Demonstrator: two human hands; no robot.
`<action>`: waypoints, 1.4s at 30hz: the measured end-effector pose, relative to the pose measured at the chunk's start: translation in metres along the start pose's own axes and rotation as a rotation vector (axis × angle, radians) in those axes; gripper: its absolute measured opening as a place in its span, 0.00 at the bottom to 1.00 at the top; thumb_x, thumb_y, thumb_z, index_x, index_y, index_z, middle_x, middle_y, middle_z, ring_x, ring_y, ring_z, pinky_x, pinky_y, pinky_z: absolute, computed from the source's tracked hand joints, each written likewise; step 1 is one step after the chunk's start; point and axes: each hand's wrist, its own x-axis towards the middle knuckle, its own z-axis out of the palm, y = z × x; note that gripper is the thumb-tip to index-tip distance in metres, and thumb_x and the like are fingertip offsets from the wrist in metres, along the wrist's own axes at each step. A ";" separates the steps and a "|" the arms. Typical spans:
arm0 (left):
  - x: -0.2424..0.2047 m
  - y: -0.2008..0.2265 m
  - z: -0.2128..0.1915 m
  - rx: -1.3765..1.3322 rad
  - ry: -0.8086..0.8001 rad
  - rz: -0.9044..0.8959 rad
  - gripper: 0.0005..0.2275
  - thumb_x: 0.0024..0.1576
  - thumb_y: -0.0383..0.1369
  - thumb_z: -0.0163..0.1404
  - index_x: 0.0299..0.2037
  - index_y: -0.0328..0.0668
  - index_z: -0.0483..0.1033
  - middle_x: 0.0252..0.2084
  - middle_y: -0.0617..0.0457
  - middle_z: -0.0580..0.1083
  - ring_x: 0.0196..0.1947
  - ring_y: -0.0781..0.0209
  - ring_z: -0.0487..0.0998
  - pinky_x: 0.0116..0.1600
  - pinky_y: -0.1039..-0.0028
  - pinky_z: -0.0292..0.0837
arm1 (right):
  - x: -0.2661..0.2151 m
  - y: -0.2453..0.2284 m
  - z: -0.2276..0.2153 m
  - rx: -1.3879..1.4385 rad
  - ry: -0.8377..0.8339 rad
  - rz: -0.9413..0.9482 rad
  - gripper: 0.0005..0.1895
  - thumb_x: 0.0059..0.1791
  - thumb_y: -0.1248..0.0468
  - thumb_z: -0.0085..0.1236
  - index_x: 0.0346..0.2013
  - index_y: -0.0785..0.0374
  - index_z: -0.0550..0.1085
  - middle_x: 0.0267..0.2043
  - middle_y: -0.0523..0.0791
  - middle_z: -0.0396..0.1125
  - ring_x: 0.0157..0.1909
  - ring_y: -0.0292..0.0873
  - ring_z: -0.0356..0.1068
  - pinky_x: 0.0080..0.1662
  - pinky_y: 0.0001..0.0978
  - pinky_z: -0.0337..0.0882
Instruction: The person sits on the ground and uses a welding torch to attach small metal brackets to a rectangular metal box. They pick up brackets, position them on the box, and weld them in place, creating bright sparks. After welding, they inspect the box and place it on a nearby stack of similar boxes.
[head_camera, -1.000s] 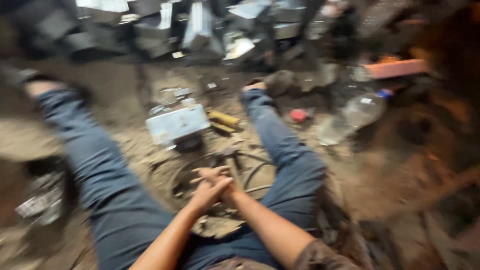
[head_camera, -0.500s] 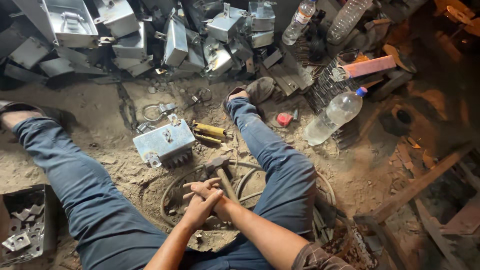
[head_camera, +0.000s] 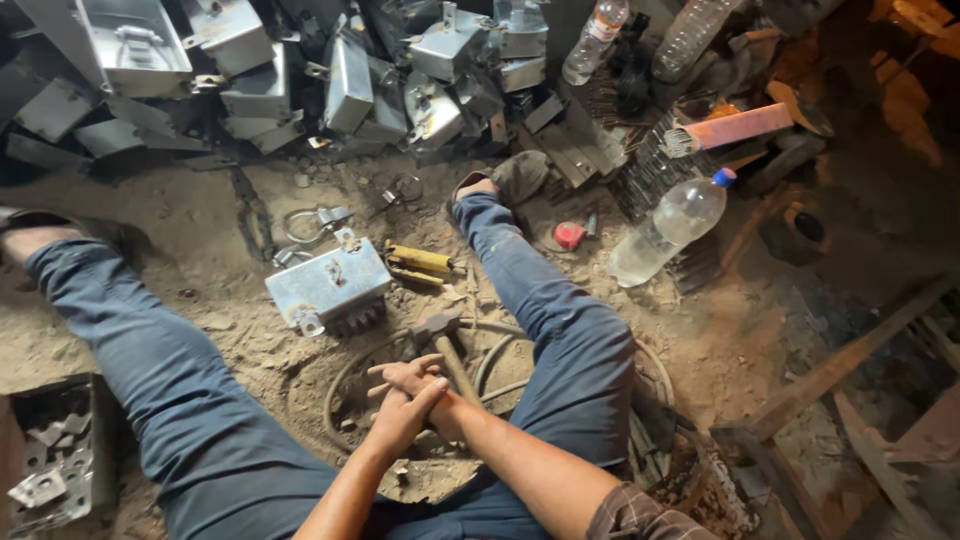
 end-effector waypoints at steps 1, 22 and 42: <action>0.003 -0.003 0.003 -0.035 -0.013 -0.022 0.25 0.57 0.41 0.53 0.64 0.44 0.68 0.54 0.43 0.74 0.56 0.54 0.74 0.59 0.65 0.70 | 0.000 0.000 -0.005 -0.003 0.008 -0.001 0.32 0.52 0.44 0.46 0.68 0.54 0.64 0.55 0.53 0.71 0.52 0.49 0.73 0.52 0.44 0.73; -0.007 0.011 0.008 0.054 0.030 0.081 0.27 0.57 0.46 0.54 0.64 0.41 0.68 0.53 0.43 0.74 0.56 0.53 0.74 0.61 0.65 0.69 | -0.021 -0.022 0.011 0.060 0.086 -0.103 0.32 0.54 0.46 0.52 0.68 0.62 0.67 0.58 0.56 0.70 0.49 0.49 0.72 0.51 0.44 0.73; 0.025 0.127 -0.158 -0.046 0.571 0.238 0.11 0.60 0.31 0.54 0.50 0.36 0.79 0.37 0.55 0.77 0.34 0.66 0.74 0.40 0.76 0.71 | 0.009 -0.044 -0.018 -0.055 0.501 -0.161 0.35 0.50 0.54 0.55 0.70 0.57 0.58 0.55 0.50 0.70 0.44 0.45 0.75 0.40 0.38 0.77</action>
